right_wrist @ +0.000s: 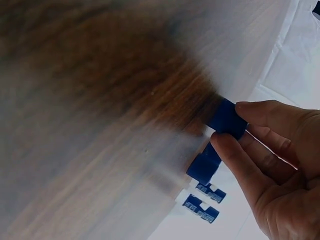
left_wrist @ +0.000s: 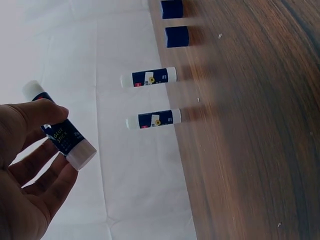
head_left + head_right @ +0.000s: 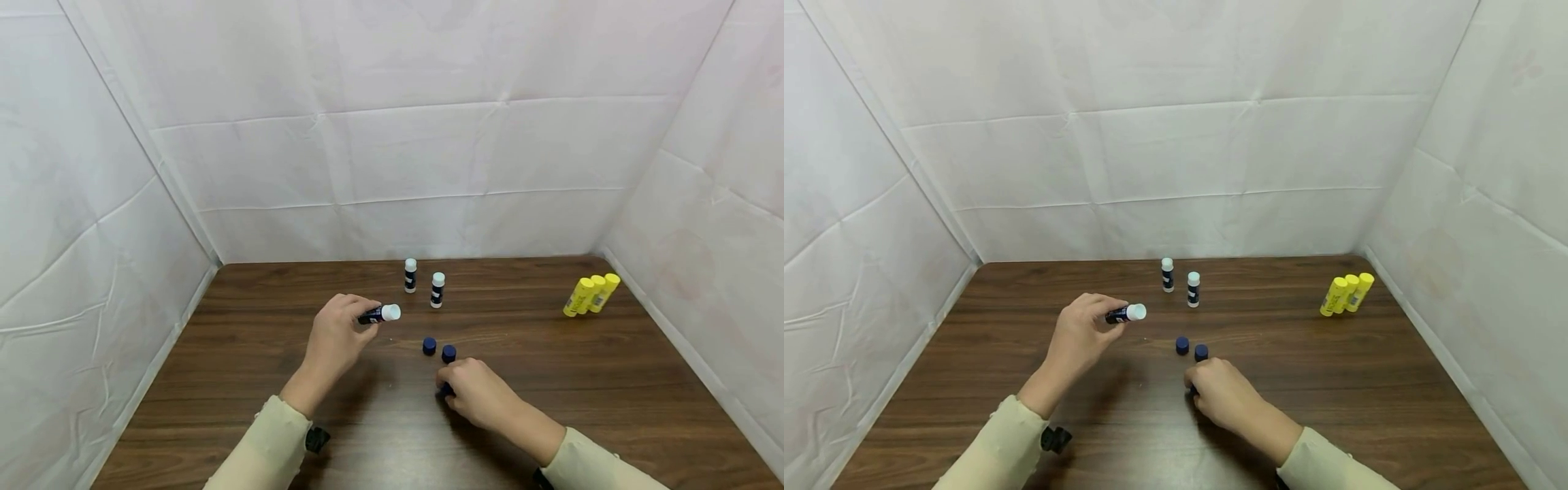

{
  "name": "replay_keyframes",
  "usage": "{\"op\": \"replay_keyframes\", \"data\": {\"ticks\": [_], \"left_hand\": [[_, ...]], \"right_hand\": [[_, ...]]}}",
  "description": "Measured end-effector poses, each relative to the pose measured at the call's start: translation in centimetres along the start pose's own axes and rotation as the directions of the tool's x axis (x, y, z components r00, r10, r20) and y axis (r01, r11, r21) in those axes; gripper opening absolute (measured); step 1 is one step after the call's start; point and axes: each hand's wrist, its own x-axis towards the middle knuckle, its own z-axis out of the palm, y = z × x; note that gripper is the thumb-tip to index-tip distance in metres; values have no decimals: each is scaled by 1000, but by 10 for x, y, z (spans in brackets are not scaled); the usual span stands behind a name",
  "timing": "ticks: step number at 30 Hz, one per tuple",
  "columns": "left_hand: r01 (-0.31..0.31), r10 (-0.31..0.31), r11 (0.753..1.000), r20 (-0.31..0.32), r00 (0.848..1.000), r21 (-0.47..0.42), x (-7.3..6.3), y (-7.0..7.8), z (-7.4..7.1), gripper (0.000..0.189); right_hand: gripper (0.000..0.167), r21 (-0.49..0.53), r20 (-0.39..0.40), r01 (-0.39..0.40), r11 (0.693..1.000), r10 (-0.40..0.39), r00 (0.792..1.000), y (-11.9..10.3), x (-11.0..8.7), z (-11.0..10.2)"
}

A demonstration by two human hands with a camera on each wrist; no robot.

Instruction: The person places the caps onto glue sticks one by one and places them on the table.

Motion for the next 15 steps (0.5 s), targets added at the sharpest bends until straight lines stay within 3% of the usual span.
{"op": "replay_keyframes", "data": {"ticks": [9,15], "left_hand": [[-80,80,994,-3,997,69,-3,1,-3,33],[-93,94,993,-12,995,77,-6,1,-6,33]], "right_hand": [[17,10,-1,-2,1000,2,1000,-1,0,-2],[19,76,-110,-48,996,56,992,-5,4,-10]]}}
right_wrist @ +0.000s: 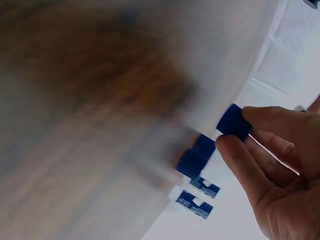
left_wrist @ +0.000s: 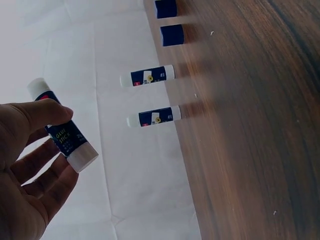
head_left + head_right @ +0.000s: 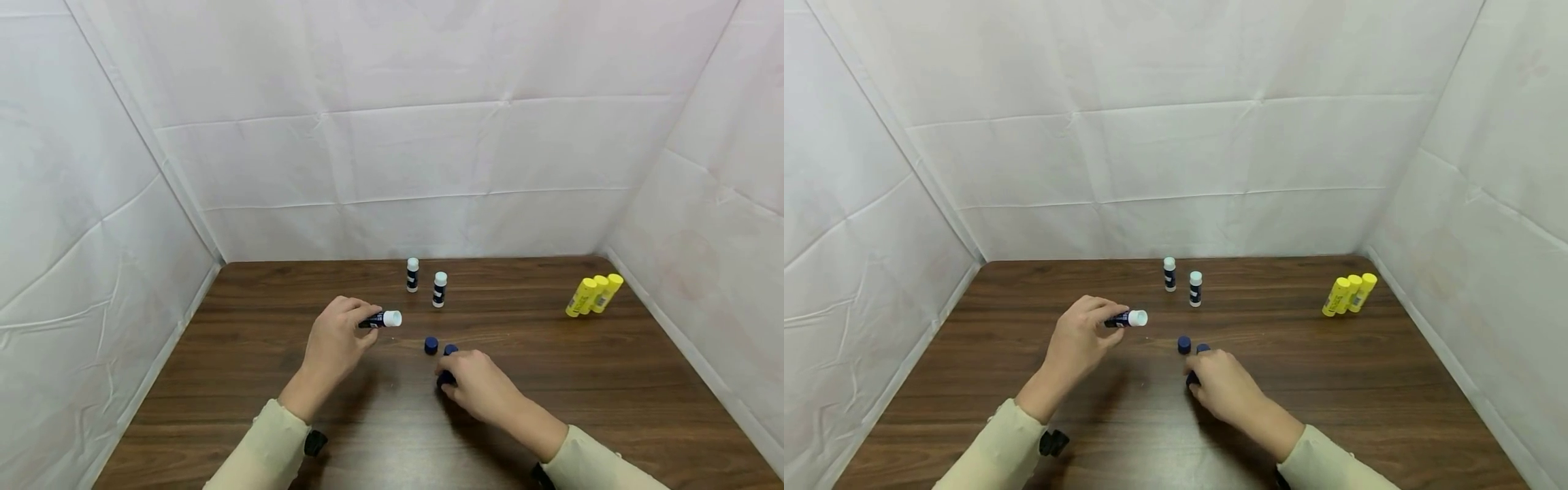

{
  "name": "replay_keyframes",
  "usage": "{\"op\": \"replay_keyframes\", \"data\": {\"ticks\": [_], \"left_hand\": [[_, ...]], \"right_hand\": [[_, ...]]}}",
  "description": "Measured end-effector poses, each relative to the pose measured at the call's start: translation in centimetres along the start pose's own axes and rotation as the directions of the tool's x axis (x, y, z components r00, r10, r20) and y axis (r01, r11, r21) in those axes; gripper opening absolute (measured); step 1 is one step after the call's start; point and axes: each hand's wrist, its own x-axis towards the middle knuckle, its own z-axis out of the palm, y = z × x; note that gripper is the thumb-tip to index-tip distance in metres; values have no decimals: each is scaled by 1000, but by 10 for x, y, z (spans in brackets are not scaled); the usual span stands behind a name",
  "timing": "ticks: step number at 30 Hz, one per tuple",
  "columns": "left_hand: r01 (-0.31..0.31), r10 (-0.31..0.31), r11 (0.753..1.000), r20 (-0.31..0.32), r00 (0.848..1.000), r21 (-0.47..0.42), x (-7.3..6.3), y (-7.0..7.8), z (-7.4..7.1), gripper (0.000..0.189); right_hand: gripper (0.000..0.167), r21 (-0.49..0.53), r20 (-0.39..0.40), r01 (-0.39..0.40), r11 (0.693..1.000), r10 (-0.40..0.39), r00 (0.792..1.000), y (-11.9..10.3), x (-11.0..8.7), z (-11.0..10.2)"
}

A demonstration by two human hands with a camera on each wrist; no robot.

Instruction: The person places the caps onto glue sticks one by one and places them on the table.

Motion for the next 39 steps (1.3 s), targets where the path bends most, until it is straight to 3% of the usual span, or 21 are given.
{"op": "replay_keyframes", "data": {"ticks": [5,12,27,39], "left_hand": [[-2,2,1000,-5,1000,-4,-3,0,0,33],[18,-18,1000,14,1000,-5,-9,-1,-2,33],[46,-46,999,3,999,-6,-16,-5,-10,31],[21,-21,1000,-19,1000,-21,-19,-2,-13,32]], "right_hand": [[20,115,-138,-61,991,77,987,-6,6,-9],[21,205,-193,-114,972,155,969,-12,7,-19],[32,358,-326,-31,933,156,932,-10,10,-32],[33,568,-267,-67,820,261,928,-12,7,-38]]}}
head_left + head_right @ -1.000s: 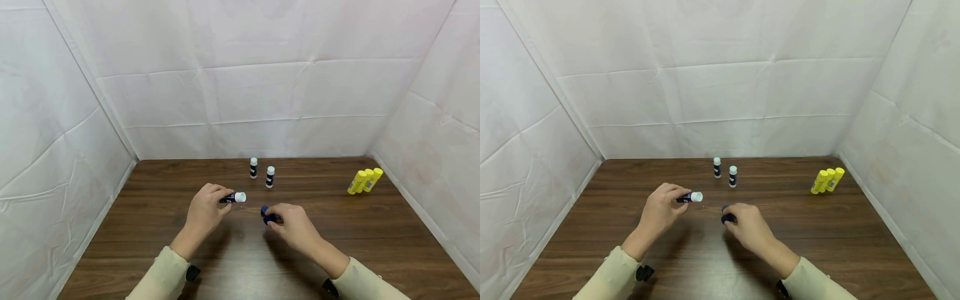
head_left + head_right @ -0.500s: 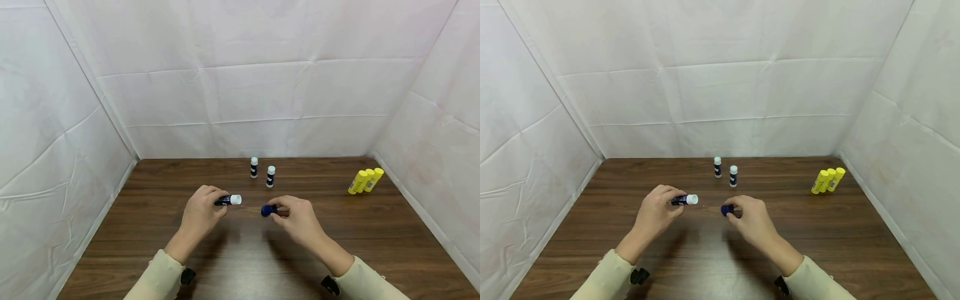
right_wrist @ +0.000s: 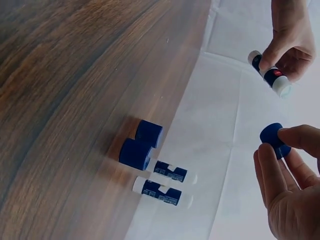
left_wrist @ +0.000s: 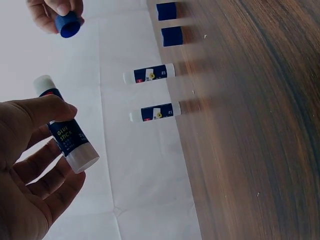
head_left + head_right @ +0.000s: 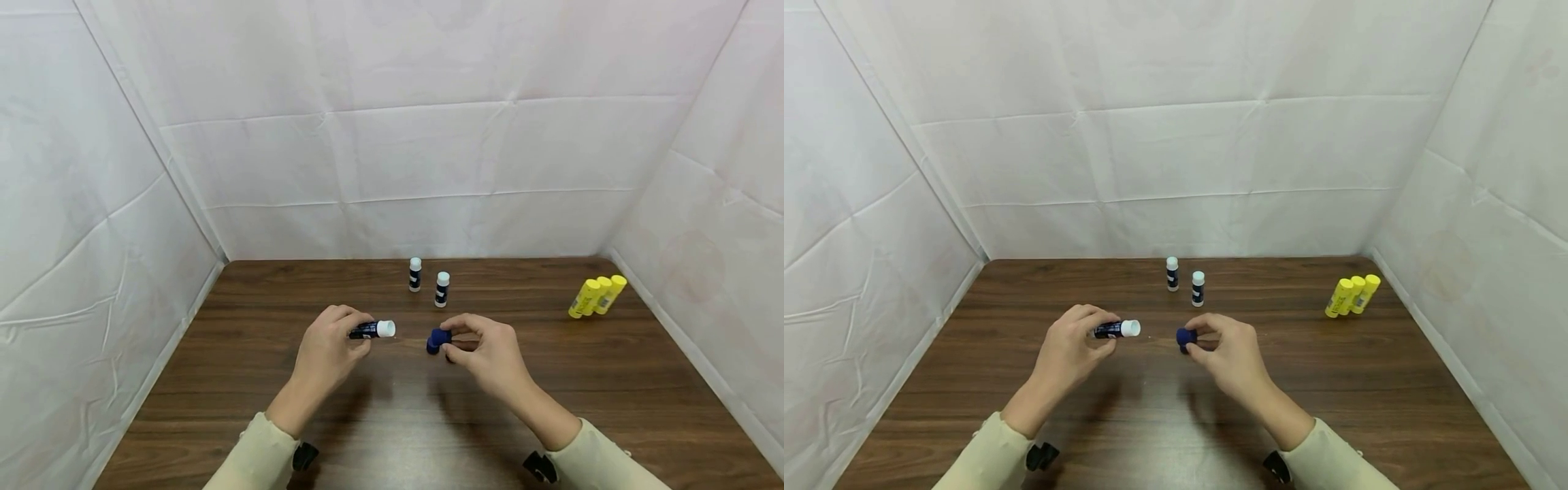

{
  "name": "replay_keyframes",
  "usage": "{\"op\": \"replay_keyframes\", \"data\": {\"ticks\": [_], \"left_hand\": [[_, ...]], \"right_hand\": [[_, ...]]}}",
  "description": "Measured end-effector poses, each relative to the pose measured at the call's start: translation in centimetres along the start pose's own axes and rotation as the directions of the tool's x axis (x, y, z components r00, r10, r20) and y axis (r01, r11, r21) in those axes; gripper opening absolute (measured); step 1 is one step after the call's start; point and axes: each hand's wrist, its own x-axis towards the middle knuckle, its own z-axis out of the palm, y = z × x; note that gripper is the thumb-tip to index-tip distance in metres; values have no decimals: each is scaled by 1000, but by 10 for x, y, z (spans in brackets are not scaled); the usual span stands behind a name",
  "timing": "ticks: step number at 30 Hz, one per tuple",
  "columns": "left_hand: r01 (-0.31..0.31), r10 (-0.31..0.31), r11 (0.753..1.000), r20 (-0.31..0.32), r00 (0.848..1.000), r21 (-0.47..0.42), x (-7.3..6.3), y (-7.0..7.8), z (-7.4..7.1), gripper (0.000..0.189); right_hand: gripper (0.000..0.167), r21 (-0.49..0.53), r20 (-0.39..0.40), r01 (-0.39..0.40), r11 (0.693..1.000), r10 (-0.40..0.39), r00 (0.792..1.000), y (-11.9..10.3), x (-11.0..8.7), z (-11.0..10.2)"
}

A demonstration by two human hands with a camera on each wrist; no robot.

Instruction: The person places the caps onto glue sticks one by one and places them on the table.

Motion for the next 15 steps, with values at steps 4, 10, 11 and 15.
{"op": "replay_keyframes", "data": {"ticks": [4,10,11,15], "left_hand": [[4,-4,1000,13,1000,-3,0,1,-1,31],[-29,29,999,10,1000,-19,3,2,-1,33],[-37,37,999,6,999,-19,4,2,0,34],[-65,65,998,-4,998,-7,5,3,0,35]], "right_hand": [[33,47,1,-7,999,7,1000,0,0,1],[30,103,-4,-38,994,39,999,3,3,3],[29,117,-2,-49,992,49,999,3,3,4],[26,154,9,-80,985,79,997,4,6,6]]}}
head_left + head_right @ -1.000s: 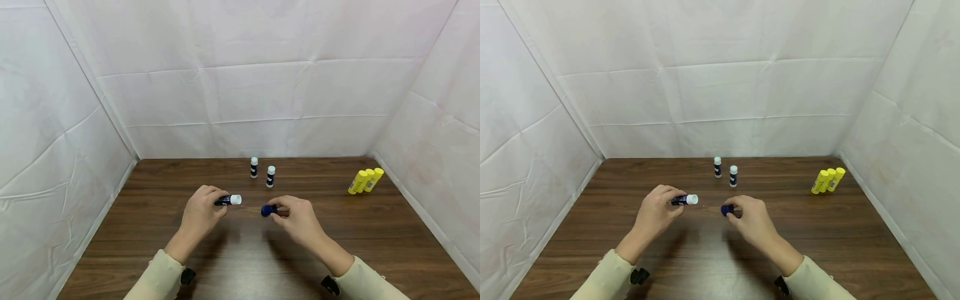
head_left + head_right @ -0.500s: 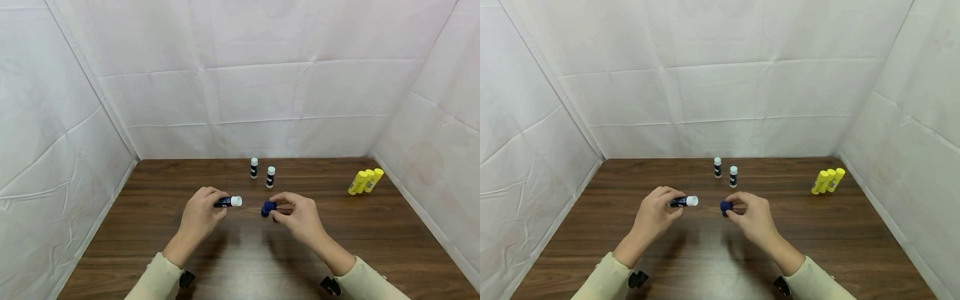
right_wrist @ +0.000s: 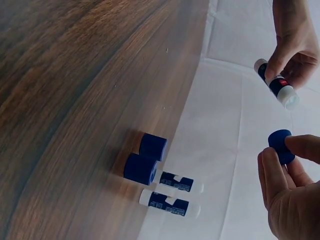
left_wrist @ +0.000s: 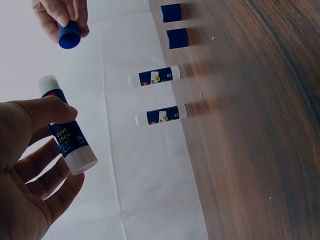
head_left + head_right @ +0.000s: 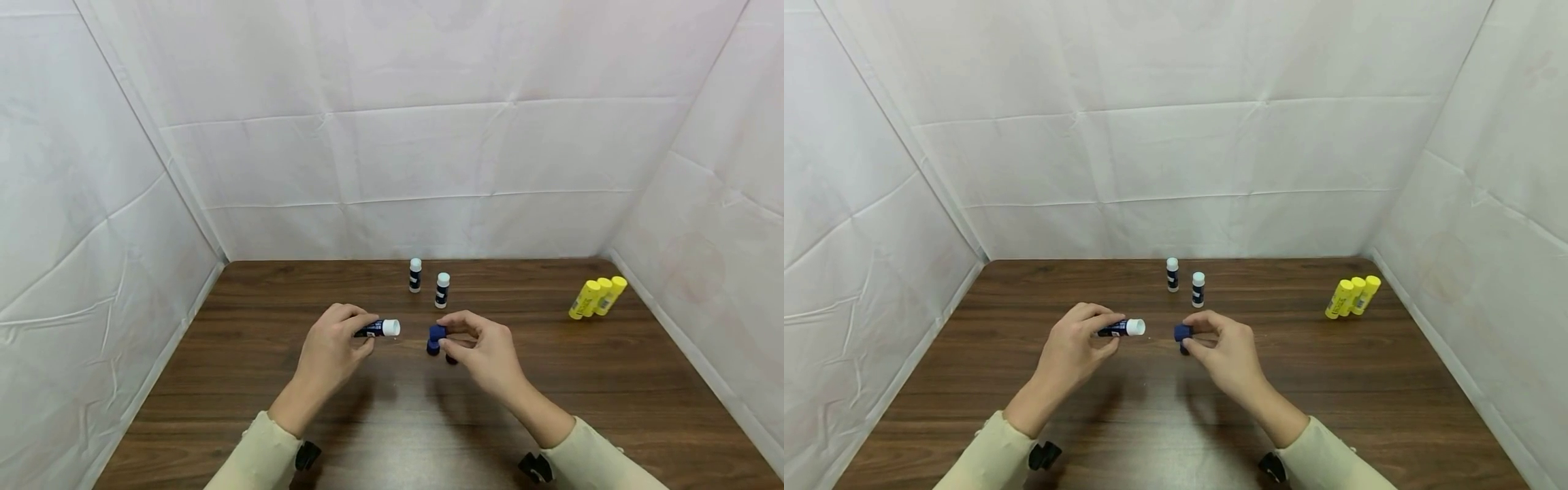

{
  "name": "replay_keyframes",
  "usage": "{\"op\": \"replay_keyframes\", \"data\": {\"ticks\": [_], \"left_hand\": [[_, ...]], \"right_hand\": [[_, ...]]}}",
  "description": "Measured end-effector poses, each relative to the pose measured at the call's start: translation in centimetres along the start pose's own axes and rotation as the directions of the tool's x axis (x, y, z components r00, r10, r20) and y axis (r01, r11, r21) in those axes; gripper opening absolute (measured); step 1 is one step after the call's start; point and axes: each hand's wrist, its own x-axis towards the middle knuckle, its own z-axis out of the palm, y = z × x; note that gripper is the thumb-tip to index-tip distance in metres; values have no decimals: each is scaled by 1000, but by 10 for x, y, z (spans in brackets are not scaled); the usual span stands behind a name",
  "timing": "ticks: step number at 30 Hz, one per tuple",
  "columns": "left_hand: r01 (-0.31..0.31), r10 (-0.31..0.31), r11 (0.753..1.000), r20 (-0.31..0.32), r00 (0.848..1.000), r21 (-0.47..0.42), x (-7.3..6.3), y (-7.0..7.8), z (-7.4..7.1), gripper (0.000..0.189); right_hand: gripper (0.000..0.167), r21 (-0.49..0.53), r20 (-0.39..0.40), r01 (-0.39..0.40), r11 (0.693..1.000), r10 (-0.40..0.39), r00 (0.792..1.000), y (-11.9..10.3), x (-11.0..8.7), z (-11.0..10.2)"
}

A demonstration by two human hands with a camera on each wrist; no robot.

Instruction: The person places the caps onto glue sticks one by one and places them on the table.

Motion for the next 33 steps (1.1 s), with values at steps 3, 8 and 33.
{"op": "replay_keyframes", "data": {"ticks": [3,8,33], "left_hand": [[-14,14,1000,3,1000,8,1,1,-1,34],[-19,19,1000,26,999,15,3,4,-2,34],[-104,100,994,78,992,40,7,14,-5,32]], "right_hand": [[25,14,1,-6,1000,6,1000,-1,2,3],[24,17,4,-5,1000,5,1000,-4,5,7],[24,85,21,28,996,-30,999,-14,4,21]]}}
